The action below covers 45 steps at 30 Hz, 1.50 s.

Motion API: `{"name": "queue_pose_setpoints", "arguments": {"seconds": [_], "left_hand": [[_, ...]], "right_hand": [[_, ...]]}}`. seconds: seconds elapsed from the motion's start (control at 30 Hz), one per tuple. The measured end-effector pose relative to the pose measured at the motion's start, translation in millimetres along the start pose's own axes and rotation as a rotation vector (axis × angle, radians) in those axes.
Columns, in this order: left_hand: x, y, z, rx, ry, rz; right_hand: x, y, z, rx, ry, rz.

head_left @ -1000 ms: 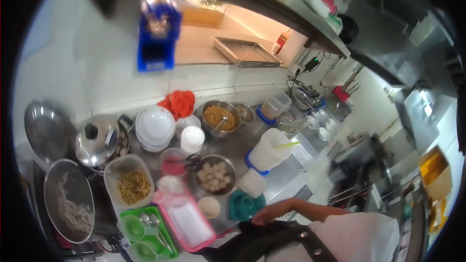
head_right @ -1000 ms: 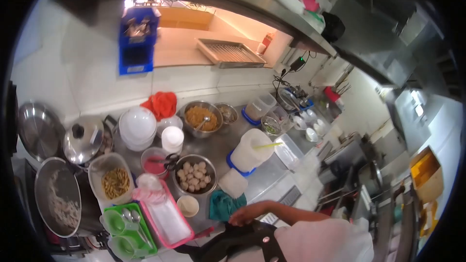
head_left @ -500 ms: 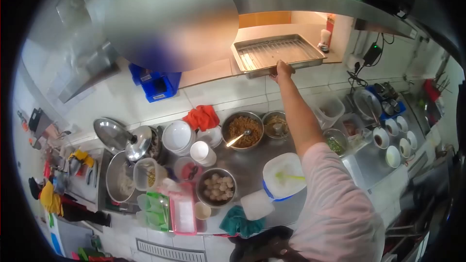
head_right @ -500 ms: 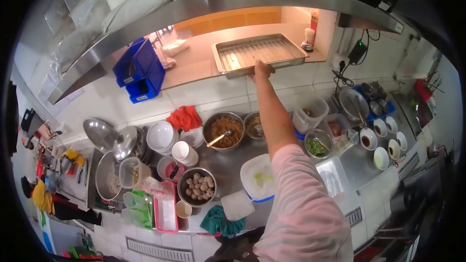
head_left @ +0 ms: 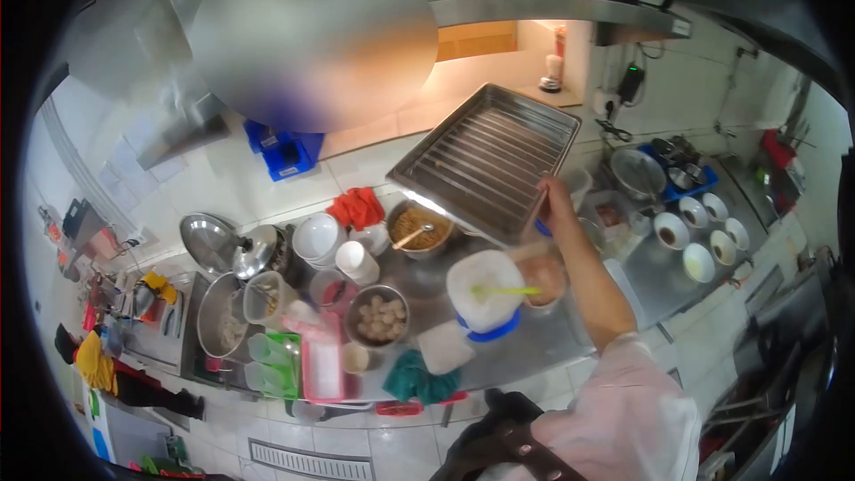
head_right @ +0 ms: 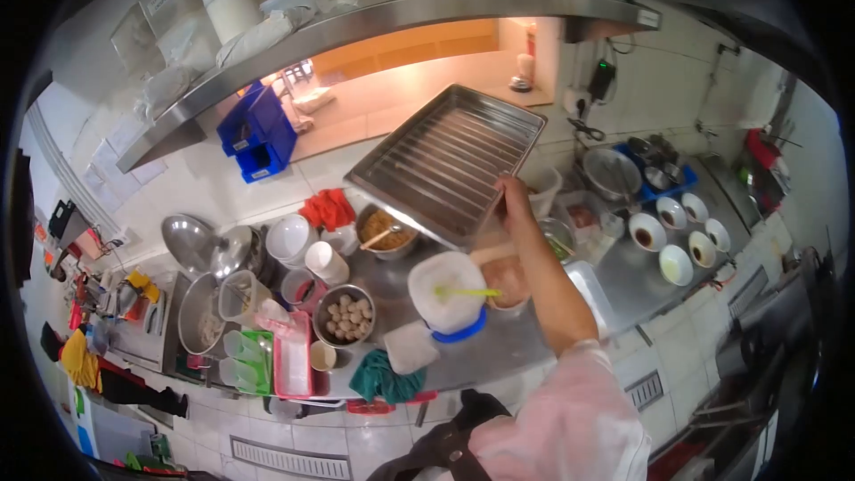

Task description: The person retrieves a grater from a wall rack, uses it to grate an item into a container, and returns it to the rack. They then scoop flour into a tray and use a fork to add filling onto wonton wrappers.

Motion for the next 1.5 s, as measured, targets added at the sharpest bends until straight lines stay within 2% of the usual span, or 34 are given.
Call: {"name": "queue_pose_setpoints", "arguments": {"seconds": [0.13, 0.2, 0.27, 0.3, 0.4, 0.43, 0.47, 0.5, 0.53, 0.57, 0.6, 0.63, 0.67, 0.7, 0.73, 0.77, 0.83, 0.87, 0.93, 0.97, 1.03, 1.1, 1.13, 1.17, 1.2, 1.3, 1.33, 1.37, 1.4, 1.43, 1.47, 1.5], "left_hand": [[-36, -59, -24, 0.046, -0.195, -0.115], [-42, -83, -36, 0.08, -0.312, -0.137], [-43, -112, -54, 0.142, -0.433, -0.137], [-45, -120, -53, 0.359, -0.303, -0.332], [-63, -90, -34, 0.34, -0.453, -0.038], [-50, -104, -38, 0.321, -0.509, 0.045], [-53, -91, -31, 0.157, -0.637, 0.072], [-72, -70, -17, -0.001, -0.78, 0.092], [-106, -41, -1, -0.159, -0.93, 0.095], [-148, -5, 8, -0.309, -1.078, 0.081], [-212, 72, -13, -0.454, -1.213, 0.049], [-212, 102, -41, 0.258, -0.895, -0.053], [-233, 162, -75, 0.244, -0.925, -0.007], [-261, 204, -103, 0.249, -1.041, -0.137], [-294, 239, -130, 0.26, -1.154, -0.269], [-324, 269, -159, 0.251, -1.174, -0.228], [-392, 318, -220, 0.28, -1.389, -0.33], [-432, 327, -238, 0.286, -1.417, -0.277], [-491, 342, -270, 0.161, -1.482, -0.395], [-515, 370, -329, 0.295, -1.406, -0.449], [-586, 370, -336, 0.189, -1.434, -0.326], [-652, 359, -315, 0.098, -1.28, -0.12], [-675, 361, -325, 0.251, -1.268, -0.129], [-693, 364, -334, 0.316, -1.269, -0.119], [-715, 370, -338, 0.278, -1.28, -0.142], [-768, 393, -340, 0.237, -1.277, -0.117], [-797, 391, -313, 0.249, -1.262, -0.077], [-825, 383, -289, 0.264, -1.249, -0.039], [-834, 403, -320, 0.257, -1.255, -0.02], [-862, 402, -304, 0.156, -1.253, -0.009], [-901, 393, -280, 0.128, -1.282, -0.037], [-916, 404, -299, 0.111, -1.317, 0.054]], "right_hand": [[58, -85, -173, 0.095, 0.196, -0.149], [94, -122, -244, 0.153, 0.145, -0.269], [150, -145, -312, 0.191, 0.223, -0.304], [186, -151, -346, 0.15, 0.294, -0.352], [279, -154, -447, 0.054, 0.454, -0.355], [304, -152, -486, 0.037, 0.546, -0.374], [346, -145, -513, 0.038, 0.452, -0.449], [385, -125, -543, 0.024, 0.51, -0.203], [389, -125, -579, 0.044, 0.688, -0.113], [435, -106, -597, 0.152, 0.683, -0.101], [459, -97, -615, 0.256, 0.666, -0.016], [483, -91, -630, 0.234, 0.644, 0.02], [483, -90, -640, 0.274, 0.691, 0.0], [509, -80, -649, 0.339, 0.722, 0.028], [540, -72, -656, 0.403, 0.749, 0.056], [558, -71, -664, 0.432, 0.775, 0.076], [594, -82, -678, 0.491, 0.87, -0.005], [608, -96, -685, 0.52, 0.913, 0.015], [611, -117, -696, 0.561, 0.93, 0.198], [633, -121, -697, 0.563, 0.903, 0.227], [665, -142, -706, 0.582, 0.951, 0.224], [704, -139, -713, 0.56, 0.969, 0.138], [705, -159, -722, 0.543, 0.972, 0.145], [709, -179, -728, 0.391, 0.947, 0.104], [717, -200, -732, 0.245, 0.919, 0.064], [815, -203, -752, -0.053, 0.768, -0.434], [841, -221, -768, 0.221, 0.85, -0.721], [850, -251, -791, 0.19, 1.125, -0.846], [888, -259, -809, 0.352, 1.285, -0.884], [883, -296, -833, 0.375, 1.561, -0.941], [906, -308, -849, 0.312, 1.63, -1.035], [929, -318, -868, 0.251, 1.694, -1.133]]}}
Point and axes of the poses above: each hand's wrist, its own z-axis towards the middle knuckle, its own x-axis out of the back of the hand, y = z × x, the point moved 5 cm from there along z, towards the middle knuckle, and after that the axes turned 3 degrees about x, right-handed, at the moved point
